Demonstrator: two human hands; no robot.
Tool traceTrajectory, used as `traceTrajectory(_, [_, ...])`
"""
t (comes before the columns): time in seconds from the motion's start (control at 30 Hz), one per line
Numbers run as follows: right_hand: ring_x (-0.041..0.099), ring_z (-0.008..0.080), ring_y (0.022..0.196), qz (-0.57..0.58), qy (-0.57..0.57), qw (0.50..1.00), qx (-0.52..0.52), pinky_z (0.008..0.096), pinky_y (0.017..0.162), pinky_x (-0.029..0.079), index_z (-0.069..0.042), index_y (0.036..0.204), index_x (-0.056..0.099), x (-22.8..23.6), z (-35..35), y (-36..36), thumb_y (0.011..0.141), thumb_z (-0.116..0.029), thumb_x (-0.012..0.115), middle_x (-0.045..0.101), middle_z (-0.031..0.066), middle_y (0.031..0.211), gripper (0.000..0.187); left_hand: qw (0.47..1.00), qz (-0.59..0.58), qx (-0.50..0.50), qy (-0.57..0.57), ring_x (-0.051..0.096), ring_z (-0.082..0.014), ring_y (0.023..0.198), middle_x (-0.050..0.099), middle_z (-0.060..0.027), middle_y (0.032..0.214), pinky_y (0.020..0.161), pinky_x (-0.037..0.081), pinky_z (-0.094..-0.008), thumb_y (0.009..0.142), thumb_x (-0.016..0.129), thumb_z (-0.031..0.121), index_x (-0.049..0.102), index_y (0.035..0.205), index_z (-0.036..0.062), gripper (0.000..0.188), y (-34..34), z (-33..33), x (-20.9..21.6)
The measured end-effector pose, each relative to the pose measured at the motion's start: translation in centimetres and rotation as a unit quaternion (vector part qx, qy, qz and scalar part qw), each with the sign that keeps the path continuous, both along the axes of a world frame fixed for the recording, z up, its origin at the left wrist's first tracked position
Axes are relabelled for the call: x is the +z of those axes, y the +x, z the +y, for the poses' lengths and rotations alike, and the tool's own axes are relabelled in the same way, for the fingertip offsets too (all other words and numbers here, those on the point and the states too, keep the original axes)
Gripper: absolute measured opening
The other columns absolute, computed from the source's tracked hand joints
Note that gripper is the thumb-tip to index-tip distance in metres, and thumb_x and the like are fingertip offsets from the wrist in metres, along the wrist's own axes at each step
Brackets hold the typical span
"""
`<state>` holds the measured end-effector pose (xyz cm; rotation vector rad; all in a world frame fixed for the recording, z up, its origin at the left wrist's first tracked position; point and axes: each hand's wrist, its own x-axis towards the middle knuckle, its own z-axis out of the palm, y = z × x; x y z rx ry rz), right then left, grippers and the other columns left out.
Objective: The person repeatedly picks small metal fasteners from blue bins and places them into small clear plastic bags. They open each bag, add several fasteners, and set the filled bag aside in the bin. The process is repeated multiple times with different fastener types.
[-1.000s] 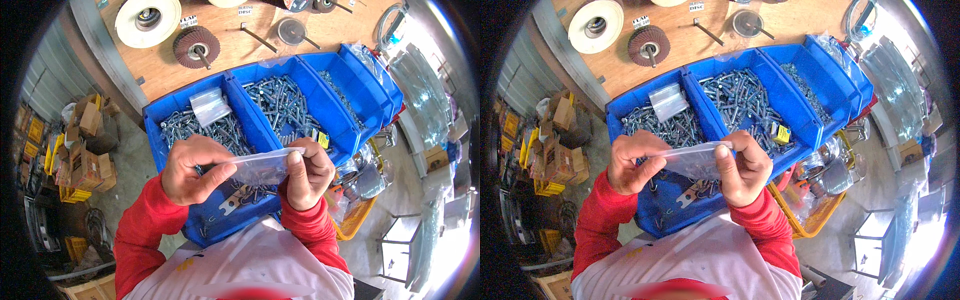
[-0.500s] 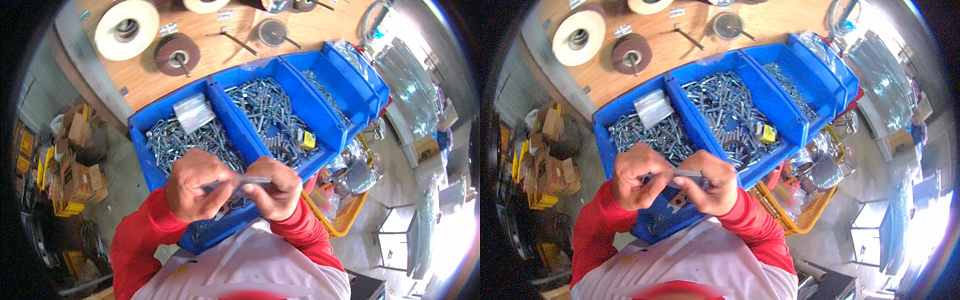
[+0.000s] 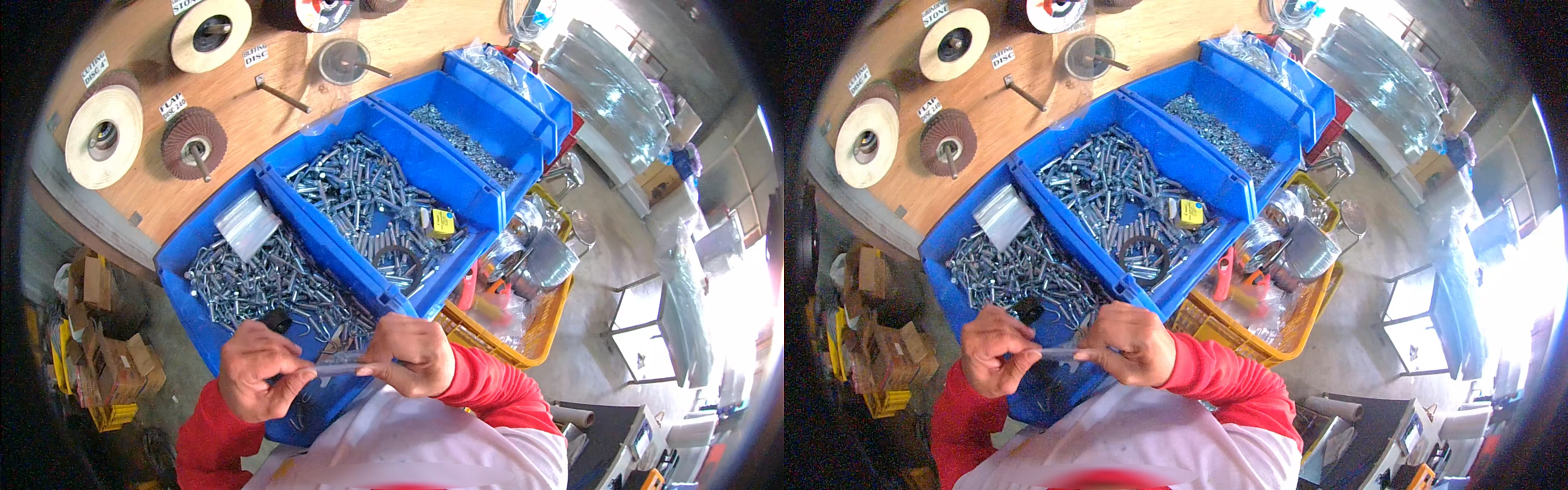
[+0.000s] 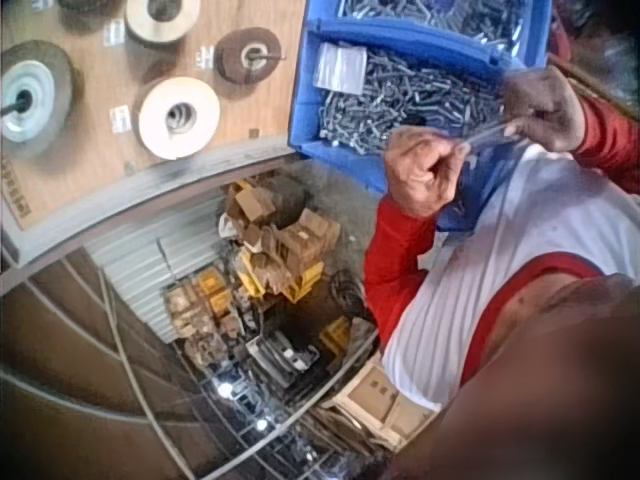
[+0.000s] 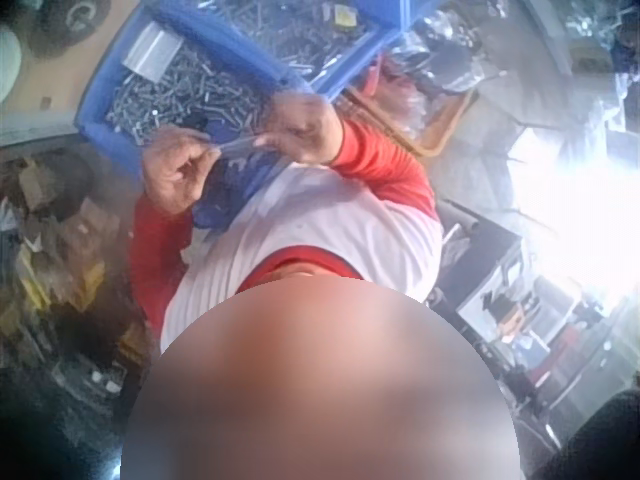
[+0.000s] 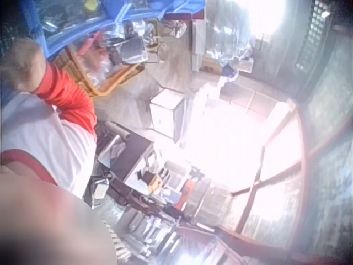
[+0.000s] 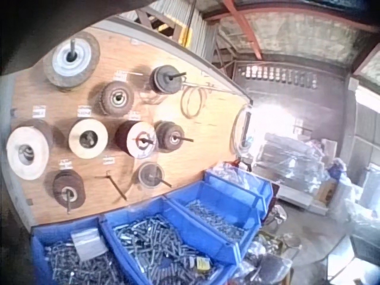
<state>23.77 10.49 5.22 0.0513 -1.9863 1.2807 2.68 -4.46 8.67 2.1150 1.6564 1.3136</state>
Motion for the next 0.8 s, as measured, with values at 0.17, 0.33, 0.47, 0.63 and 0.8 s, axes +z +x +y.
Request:
traceTrajectory(0.17, [0.064,0.0249,0.063,-0.068,-0.004,0.998,0.008,0.0364,0.057,0.047,-0.004,0.082,0.074,0.8,1.9,1.8,0.081,-0.004,0.083,0.069,0.0096,0.074,0.009,0.997,0.067,-0.022,-0.020,0.065,-0.0230,0.058,0.066,-0.0064,0.064,0.057,0.045,-0.0368,0.083,0.081,0.022,0.059,0.061,0.0130,0.032,-0.1,0.7,-1.4])
traceTrajectory(0.33, [0.059,0.0122,0.059,-0.081,-0.026,0.971,-0.224,0.0306,0.053,0.043,-0.002,0.071,0.067,5.0,8.2,4.3,0.085,-0.003,0.074,0.064,0.0059,0.065,0.016,0.970,-0.029,0.216,-0.110,0.065,-0.0355,0.061,0.064,-0.0148,0.065,0.058,0.048,-0.0446,0.092,0.069,0.027,0.069,0.070,0.0049,0.031,-5.9,3.2,-5.0])
traceTrajectory(0.47, [0.051,0.0067,0.063,-0.051,0.118,0.911,-0.393,0.0258,0.057,0.041,-0.001,0.069,0.064,10.9,21.0,5.7,0.088,-0.012,0.078,0.062,-0.0024,0.066,0.026,0.910,0.225,0.298,-0.178,0.071,-0.0374,0.082,0.073,-0.0167,0.088,0.076,0.055,-0.0503,0.090,0.071,0.031,0.076,0.090,0.0081,0.024,-11.7,7.7,-8.5])
traceTrajectory(0.63, [0.070,0.0302,0.071,-0.037,0.340,0.711,-0.614,0.0410,0.070,0.054,-0.002,0.089,0.076,18.9,37.7,4.2,0.085,-0.042,0.076,0.074,0.0143,0.078,0.040,0.838,0.356,0.313,-0.272,0.071,-0.0388,0.084,0.073,-0.0166,0.088,0.078,0.054,-0.0522,0.088,0.070,0.031,0.076,0.089,0.0123,0.019,-15.9,9.8,-11.7])
traceTrajectory(0.8, [0.073,0.0222,0.079,0.047,0.241,0.782,-0.573,0.0337,0.076,0.054,-0.001,0.097,0.077,17.3,36.4,4.6,0.091,-0.033,0.074,0.075,0.0136,0.085,0.033,0.869,0.314,0.340,-0.176,0.070,-0.0389,0.076,0.069,-0.0183,0.075,0.068,0.053,-0.0514,0.091,0.067,0.026,0.073,0.085,0.0087,0.019,-16.5,10.0,-12.1])
